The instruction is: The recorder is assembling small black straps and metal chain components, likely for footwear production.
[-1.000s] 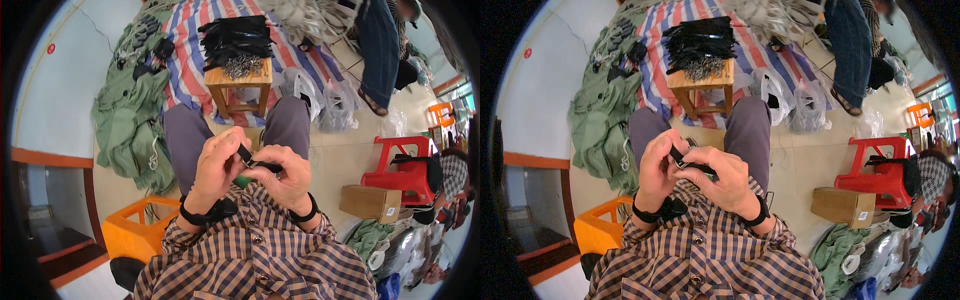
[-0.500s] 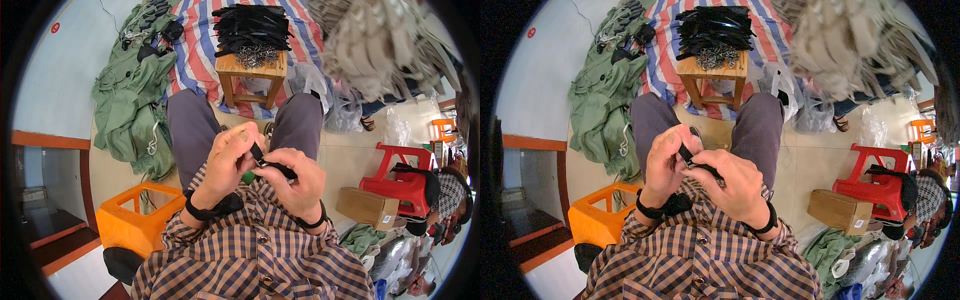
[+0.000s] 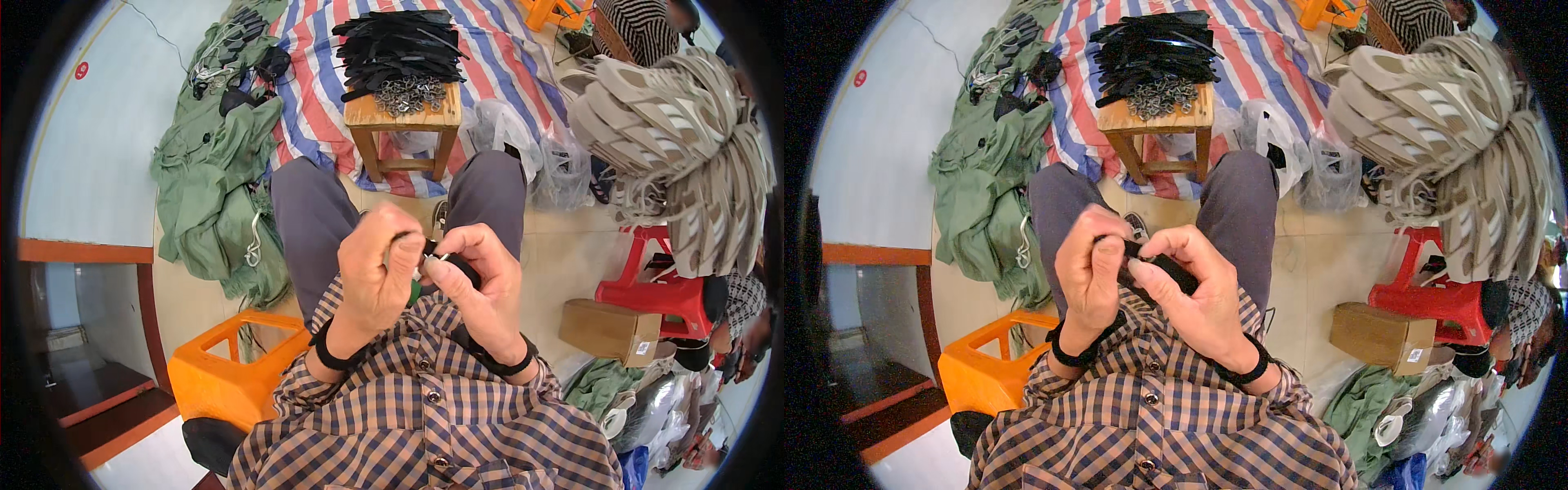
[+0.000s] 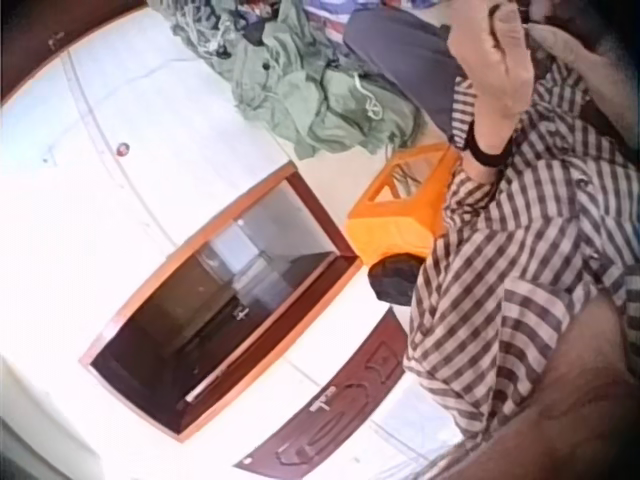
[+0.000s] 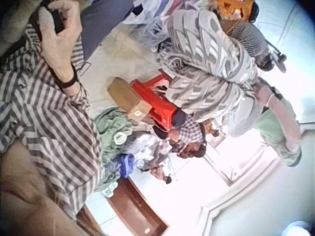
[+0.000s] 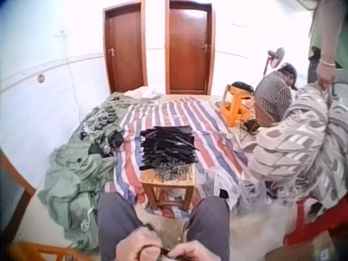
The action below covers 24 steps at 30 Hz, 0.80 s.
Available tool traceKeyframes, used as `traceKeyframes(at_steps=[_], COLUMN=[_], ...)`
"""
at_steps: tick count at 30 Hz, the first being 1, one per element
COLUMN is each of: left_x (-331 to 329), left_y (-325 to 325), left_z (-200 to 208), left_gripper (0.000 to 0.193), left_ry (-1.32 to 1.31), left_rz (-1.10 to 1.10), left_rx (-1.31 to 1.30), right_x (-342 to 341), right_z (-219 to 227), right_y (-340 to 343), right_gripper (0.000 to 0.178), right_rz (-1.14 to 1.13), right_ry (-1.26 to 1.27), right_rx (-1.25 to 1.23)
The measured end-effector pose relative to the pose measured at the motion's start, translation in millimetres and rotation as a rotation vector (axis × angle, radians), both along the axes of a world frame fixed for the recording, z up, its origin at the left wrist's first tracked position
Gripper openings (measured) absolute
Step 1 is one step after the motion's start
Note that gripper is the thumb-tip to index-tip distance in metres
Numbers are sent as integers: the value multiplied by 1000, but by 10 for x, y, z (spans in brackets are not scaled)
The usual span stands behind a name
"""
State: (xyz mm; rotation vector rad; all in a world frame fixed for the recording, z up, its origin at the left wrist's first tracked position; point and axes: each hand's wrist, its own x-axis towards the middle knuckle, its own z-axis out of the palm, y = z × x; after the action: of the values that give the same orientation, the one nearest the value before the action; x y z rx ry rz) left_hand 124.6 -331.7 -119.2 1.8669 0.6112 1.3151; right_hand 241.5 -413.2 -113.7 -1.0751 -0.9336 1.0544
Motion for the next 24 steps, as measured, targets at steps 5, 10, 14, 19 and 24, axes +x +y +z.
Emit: traceKeyframes(at_steps=[5,10,14,19,24], left_x=[-13,-41,-42,-50,-62], left_y=[-56,-60,-65,-13,-55], left_z=[49,74,27,-55,-9], left_gripper=[23,25,25,30,25], left_ry=[-83,-75,-60,71,21], left_rz=[-47,-59,-48,-35,-71], left_rx=[-217,-272,-305,-190,-393], right_x=[-39,4,30,46,50], right_z=[6,-44,-72,-50,-99], right_y=[1,30,26,2,-15], right_gripper=[18,14,13,14,13], right_rz=[78,107,114,146,128], right_ry=[215,253,136,31,-24], right_rx=[-3,14,-35,-168,-142])
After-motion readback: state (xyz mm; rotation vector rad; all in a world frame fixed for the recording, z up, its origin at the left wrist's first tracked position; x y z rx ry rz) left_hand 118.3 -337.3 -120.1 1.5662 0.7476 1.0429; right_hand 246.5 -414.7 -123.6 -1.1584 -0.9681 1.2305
